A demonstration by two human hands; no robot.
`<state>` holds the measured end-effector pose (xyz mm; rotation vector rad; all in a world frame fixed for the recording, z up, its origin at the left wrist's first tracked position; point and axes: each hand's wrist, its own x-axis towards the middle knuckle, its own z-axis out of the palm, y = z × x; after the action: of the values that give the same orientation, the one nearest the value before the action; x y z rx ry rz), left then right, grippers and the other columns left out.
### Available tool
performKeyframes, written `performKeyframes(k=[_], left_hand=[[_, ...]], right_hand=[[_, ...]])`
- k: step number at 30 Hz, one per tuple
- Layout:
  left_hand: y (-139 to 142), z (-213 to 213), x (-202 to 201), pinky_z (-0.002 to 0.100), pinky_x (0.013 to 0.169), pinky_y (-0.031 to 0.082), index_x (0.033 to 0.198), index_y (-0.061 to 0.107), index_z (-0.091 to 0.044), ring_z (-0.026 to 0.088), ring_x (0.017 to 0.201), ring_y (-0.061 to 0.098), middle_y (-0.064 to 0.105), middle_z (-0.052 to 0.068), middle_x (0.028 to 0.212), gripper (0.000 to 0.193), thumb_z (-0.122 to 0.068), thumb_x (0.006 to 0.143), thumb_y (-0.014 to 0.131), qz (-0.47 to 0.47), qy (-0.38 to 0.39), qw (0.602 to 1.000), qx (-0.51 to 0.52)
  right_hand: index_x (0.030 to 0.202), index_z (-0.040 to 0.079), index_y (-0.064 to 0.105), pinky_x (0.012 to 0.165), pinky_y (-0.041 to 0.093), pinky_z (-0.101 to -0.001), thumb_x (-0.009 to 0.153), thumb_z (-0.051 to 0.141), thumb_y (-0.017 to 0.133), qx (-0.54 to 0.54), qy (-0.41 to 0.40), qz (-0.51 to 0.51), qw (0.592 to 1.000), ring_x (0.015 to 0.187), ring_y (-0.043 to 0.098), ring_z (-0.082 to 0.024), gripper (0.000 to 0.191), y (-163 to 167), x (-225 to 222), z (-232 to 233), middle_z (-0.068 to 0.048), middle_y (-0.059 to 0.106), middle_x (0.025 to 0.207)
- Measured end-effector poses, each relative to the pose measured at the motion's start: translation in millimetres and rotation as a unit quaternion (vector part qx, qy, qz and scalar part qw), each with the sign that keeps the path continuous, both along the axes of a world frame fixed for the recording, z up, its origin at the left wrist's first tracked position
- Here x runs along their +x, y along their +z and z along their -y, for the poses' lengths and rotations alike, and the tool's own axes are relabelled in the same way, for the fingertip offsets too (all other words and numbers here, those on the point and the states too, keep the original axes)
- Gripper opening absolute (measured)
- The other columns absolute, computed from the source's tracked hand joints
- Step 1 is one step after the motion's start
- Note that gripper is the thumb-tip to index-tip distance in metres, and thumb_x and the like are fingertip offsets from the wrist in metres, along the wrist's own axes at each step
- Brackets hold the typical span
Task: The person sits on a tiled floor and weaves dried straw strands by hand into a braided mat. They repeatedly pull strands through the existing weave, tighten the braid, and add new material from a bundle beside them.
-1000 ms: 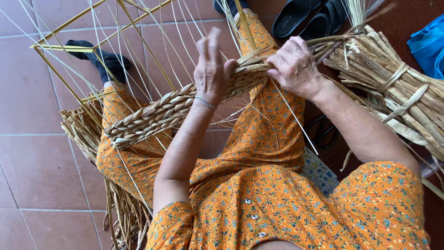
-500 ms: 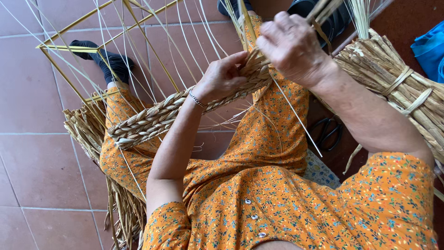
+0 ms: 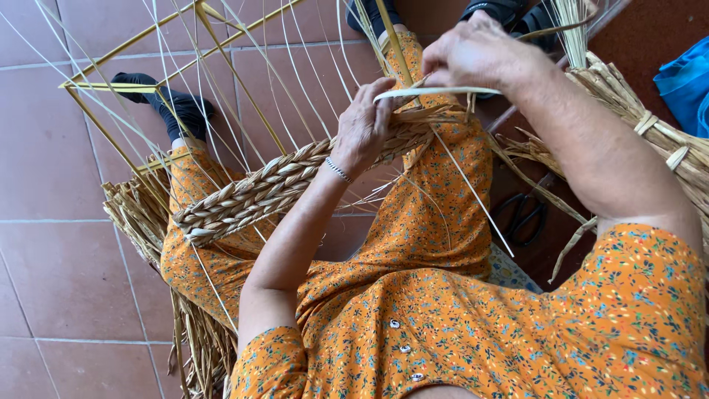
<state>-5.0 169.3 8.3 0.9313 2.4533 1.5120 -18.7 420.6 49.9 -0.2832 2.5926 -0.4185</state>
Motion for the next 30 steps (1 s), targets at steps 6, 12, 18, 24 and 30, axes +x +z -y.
performKeyframes(k=[6,12,18,24,30], left_hand=[[-5,17,7,0.042,0.076,0.058,0.114,0.057,-0.005,0.033,0.096,0.070,0.063,0.011,0.118,0.020,-0.009,0.099,0.071,-0.076,-0.034,0.994,-0.067],[-15,7,1,0.043,0.063,0.055,0.106,0.052,-0.003,0.033,0.070,0.072,0.071,0.015,0.083,0.020,-0.012,0.102,0.069,0.019,-0.007,0.993,-0.119],[-25,-9,-10,0.045,0.061,0.055,0.129,0.043,-0.005,0.030,0.061,0.073,0.072,0.012,0.065,0.049,-0.012,0.090,0.073,0.070,0.083,0.987,-0.118],[-46,-20,-2,0.032,0.063,0.063,0.151,0.028,-0.001,0.027,0.093,0.068,0.057,0.021,0.123,0.078,-0.013,0.090,0.074,-0.149,0.110,0.976,-0.116],[-45,-31,-5,0.039,0.086,0.059,0.140,0.046,-0.007,0.029,0.110,0.066,0.056,0.012,0.134,0.061,-0.003,0.085,0.071,-0.195,-0.042,0.957,-0.210]], right_hand=[[0.098,0.017,0.076,0.071,0.054,-0.0449,0.088,0.049,0.080,-0.066,0.023,-0.158,0.985,0.074,0.072,-0.030,0.034,-29,26,21,-0.008,0.073,0.081],[0.092,0.008,0.069,0.069,0.056,-0.0437,0.092,0.048,0.082,-0.104,-0.077,-0.177,0.976,0.074,0.071,-0.031,0.042,-46,46,28,-0.011,0.071,0.081],[0.101,0.017,0.078,0.072,0.057,-0.0410,0.094,0.044,0.076,-0.178,-0.170,-0.031,0.969,0.076,0.073,-0.023,0.028,-18,63,-12,-0.006,0.074,0.082],[0.092,0.018,0.077,0.087,0.050,-0.0425,0.089,0.040,0.086,0.020,-0.059,-0.367,0.928,0.096,0.067,-0.028,0.024,-1,93,-17,-0.003,0.070,0.093],[0.119,0.002,0.070,0.092,0.053,-0.0419,0.088,0.031,0.084,-0.178,-0.046,-0.279,0.943,0.095,0.068,-0.028,0.044,-19,106,10,-0.010,0.071,0.101]])
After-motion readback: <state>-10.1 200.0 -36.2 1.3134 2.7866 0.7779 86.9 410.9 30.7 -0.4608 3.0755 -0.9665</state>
